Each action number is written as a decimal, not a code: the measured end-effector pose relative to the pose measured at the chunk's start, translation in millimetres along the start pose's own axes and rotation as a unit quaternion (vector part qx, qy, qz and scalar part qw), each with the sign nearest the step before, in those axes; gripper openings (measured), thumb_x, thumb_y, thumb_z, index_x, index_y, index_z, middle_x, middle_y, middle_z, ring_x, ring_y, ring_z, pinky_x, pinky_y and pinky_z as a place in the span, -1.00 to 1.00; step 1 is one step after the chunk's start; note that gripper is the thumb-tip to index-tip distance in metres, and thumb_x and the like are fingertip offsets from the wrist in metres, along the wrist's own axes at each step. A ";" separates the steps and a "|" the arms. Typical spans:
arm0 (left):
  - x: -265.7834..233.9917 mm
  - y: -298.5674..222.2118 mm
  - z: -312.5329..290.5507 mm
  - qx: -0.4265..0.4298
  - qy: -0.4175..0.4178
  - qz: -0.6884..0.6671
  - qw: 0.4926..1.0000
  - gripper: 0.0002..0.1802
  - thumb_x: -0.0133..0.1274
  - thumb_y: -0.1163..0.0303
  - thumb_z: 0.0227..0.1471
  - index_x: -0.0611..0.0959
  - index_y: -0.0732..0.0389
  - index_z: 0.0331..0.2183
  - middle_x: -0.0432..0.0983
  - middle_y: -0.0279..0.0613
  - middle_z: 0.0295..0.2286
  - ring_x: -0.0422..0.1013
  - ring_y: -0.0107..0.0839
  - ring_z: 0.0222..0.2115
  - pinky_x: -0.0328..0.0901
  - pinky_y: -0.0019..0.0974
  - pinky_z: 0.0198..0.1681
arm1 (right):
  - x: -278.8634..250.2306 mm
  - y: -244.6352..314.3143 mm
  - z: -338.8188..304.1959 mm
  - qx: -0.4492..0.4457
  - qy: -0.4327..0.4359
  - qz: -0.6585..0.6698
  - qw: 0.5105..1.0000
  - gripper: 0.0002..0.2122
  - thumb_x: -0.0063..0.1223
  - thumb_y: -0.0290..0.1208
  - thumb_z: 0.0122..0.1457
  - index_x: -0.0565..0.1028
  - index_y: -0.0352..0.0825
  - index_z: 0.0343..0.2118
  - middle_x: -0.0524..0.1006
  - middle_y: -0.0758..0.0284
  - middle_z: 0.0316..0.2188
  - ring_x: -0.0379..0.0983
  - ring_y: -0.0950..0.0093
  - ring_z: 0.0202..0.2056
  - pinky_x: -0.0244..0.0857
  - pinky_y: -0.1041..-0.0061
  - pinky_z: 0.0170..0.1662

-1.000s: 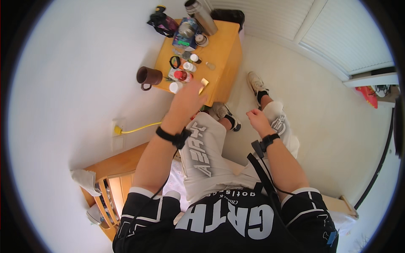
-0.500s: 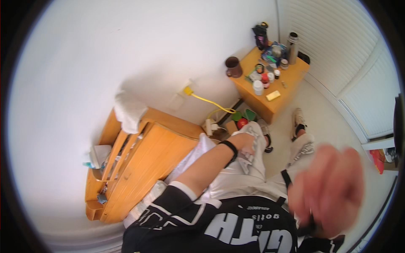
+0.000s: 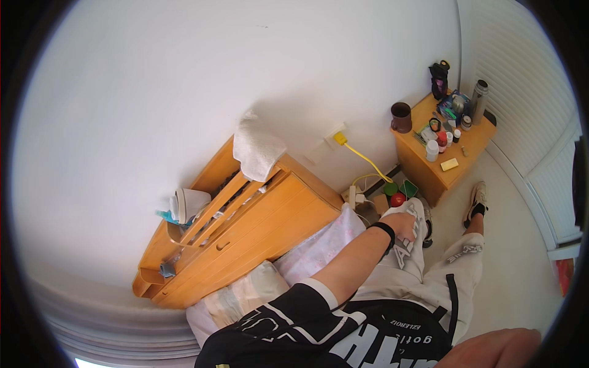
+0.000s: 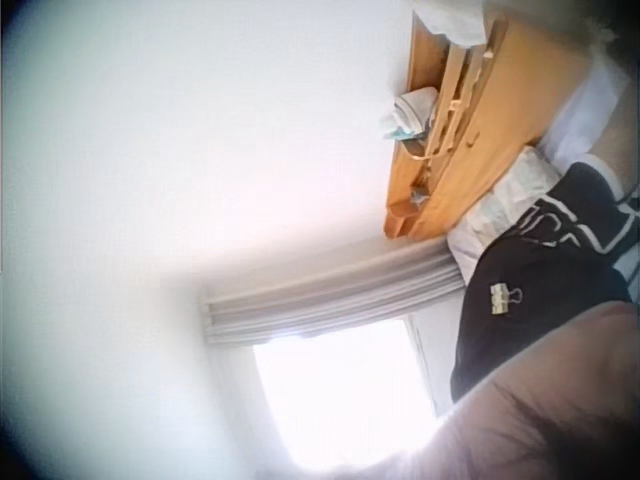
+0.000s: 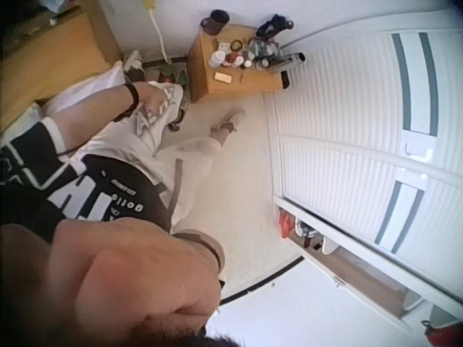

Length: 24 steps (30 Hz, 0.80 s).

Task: The person picks up small objects including pills, caps, and electrical components from a nightstand and floor, handling them individually and placing them back onto the table surface.

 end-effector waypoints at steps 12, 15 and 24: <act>-3.0 17.6 13.5 -0.038 0.025 0.059 0.997 -0.22 0.32 -0.11 -0.23 0.64 0.30 -0.08 0.66 0.08 -0.19 0.57 -0.03 -0.13 0.42 -0.11 -0.03 | -14.3 9.3 -27.8 -0.058 0.023 0.057 0.996 -0.77 0.04 -0.36 0.33 0.38 -0.28 -0.48 0.49 0.09 -0.52 0.19 0.41 -0.69 0.09 0.47 -0.60; -4.6 13.2 13.9 -0.029 0.002 0.067 0.997 -0.19 0.34 -0.12 -0.24 0.66 0.30 -0.05 0.64 0.10 -0.12 0.56 -0.02 -0.08 0.42 -0.09 0.02 | -7.0 19.5 -2.9 0.076 0.009 -0.055 0.996 -0.72 0.04 -0.35 0.33 0.37 -0.28 -0.54 0.50 0.08 -0.52 0.21 0.40 -0.69 0.08 0.46 -0.61; -4.4 20.8 17.9 -0.026 -0.032 0.060 0.997 -0.18 0.38 -0.10 -0.29 0.68 0.30 -0.06 0.62 0.10 -0.09 0.55 -0.01 -0.06 0.42 -0.09 0.04 | 4.2 20.6 -2.4 -0.019 0.148 0.011 0.989 -0.70 0.08 -0.36 0.29 0.36 -0.27 -0.59 0.47 0.13 -0.61 0.21 0.40 -0.74 0.03 0.45 -0.68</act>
Point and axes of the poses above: each hand's wrist, its own z-axis towards the middle knuckle, its own x-axis out of the palm, y = z × x, the point moved 7 cm from there along z, towards the middle knuckle
